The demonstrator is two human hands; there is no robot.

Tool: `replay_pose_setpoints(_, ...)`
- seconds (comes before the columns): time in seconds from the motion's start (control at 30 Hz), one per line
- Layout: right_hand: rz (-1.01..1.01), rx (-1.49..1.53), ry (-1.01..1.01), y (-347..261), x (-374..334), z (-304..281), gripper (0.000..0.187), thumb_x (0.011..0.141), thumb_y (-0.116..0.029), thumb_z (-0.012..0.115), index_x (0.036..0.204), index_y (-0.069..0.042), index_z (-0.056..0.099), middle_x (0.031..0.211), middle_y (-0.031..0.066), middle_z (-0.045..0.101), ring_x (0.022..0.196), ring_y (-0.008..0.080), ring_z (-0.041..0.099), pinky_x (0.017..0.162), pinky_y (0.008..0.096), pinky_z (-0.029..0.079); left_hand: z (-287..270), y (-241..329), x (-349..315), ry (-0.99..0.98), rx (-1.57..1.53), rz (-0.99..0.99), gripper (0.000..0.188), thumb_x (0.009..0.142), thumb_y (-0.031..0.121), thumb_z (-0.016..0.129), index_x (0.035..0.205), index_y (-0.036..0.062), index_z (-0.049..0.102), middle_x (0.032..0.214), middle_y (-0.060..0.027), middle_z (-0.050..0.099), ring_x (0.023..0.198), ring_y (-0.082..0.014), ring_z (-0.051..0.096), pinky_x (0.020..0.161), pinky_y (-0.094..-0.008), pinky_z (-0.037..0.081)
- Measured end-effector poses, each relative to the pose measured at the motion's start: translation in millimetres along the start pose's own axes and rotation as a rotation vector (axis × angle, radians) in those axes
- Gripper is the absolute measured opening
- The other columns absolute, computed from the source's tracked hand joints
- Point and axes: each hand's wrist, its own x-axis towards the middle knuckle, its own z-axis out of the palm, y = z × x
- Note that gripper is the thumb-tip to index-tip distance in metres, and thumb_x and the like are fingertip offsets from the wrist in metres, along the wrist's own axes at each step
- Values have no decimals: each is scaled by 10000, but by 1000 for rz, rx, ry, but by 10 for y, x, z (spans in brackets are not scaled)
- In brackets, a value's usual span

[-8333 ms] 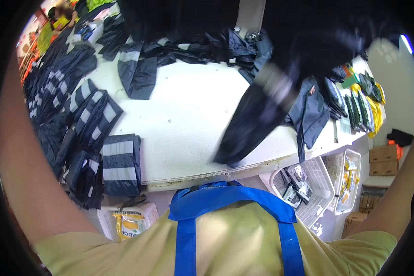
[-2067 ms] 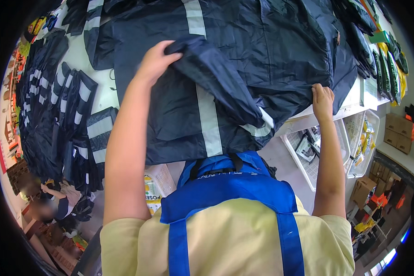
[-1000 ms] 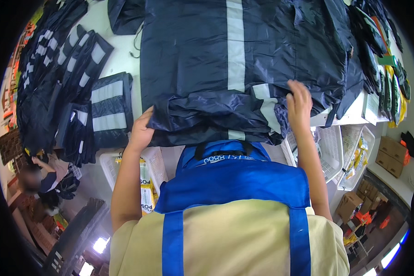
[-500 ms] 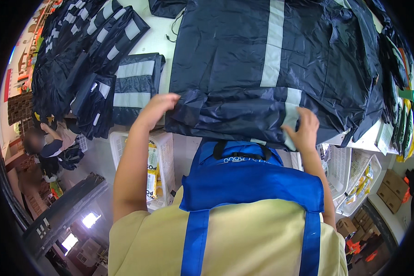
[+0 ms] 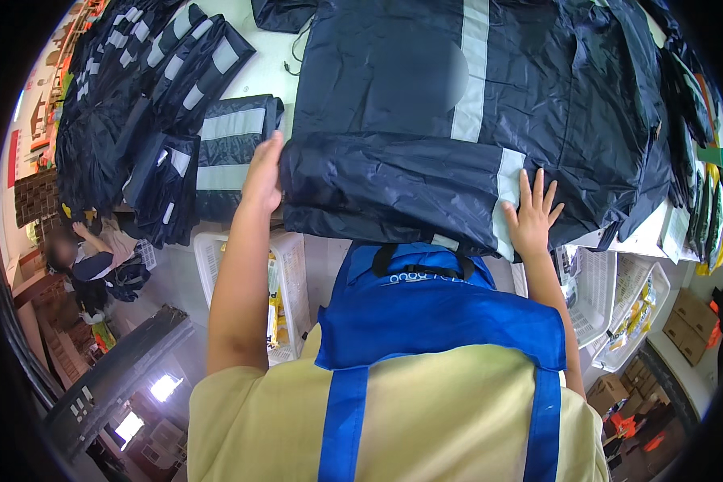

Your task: The person folds a dark blue jacket with reflective stripes on a white table. They smooth the fabric, fold the sleeves inward, fold the body in half, then fold it again into a compact rectangle. The folded jacket is placed on a stack of similar folded jackets.

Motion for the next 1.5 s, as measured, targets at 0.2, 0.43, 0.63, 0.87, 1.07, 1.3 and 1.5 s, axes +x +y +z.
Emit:
replay_pose_setpoints(0.2, 68, -100, 82, 0, 95, 4, 667, 876, -540, 526, 1461, -270, 353, 1570, 94, 181, 1427, 416, 134, 1094, 642, 103, -171, -322, -321, -122, 530, 394, 370, 886, 302, 654, 1075, -13, 610, 902, -89, 676, 809, -167, 615, 771, -293, 481)
replay_pose_setpoints(0.43, 18, -55, 66, 46, 123, 15, 711, 844, -555, 567, 1459, -264, 359, 1565, 70, 204, 1434, 406, 124, 1092, 659, 86, -270, -595, -341, 104, 1162, 349, 562, 785, 99, 704, 1256, -9, 417, 930, -174, 615, 878, -388, 603, 819, -417, 479)
replay_pose_setpoints(0.63, -596, 356, 143, 334, -356, -475, 676, 832, -467, 615, 1360, -92, 423, 1442, 191, 396, 1373, 383, 319, 1122, 510, 189, -276, -460, -614, -556, 1330, 1276, 658, 662, 173, 798, 1229, 112, 469, 1345, -132, 483, 1267, -340, 448, 1081, -489, 314)
replay_pose_setpoints(0.87, -509, 44, 117, 461, -482, -187, 535, 657, -14, 586, 1152, -207, 642, 1257, 21, 563, 1182, 249, 496, 983, 414, 356, -707, -835, -280, -518, 1737, 1147, 736, 638, 7, 718, 1313, 124, 450, 1438, -150, 394, 1326, -334, 399, 1101, -469, 304)
replay_pose_setpoints(1.07, -463, 328, -264, 580, -209, -685, 437, 617, 20, 630, 1044, -74, 660, 1047, 89, 644, 1048, 289, 579, 901, 409, 423, -604, -84, -424, -607, 1245, 643, 271, 670, -52, 613, 912, 50, 679, 865, -104, 691, 903, -286, 670, 856, -344, 510)
replay_pose_setpoints(1.3, -145, 319, -231, 558, 1207, -1476, 403, 824, -142, 627, 1169, 15, 491, 1021, 280, 604, 981, 455, 556, 827, 412, 450, 31, 706, 376, -430, 312, 141, 353, 874, 157, 665, 1173, -9, 580, 1095, -95, 652, 984, -180, 620, 883, -325, 488)
replay_pose_setpoints(1.5, -49, 114, -217, 316, 1816, -905, 470, 848, -96, 613, 1294, -47, 474, 1126, 249, 597, 1111, 400, 554, 932, 442, 448, 336, 356, 1313, -275, 423, -12, 368, 911, 221, 639, 1181, -11, 550, 1107, -97, 634, 992, -192, 605, 877, -328, 480)
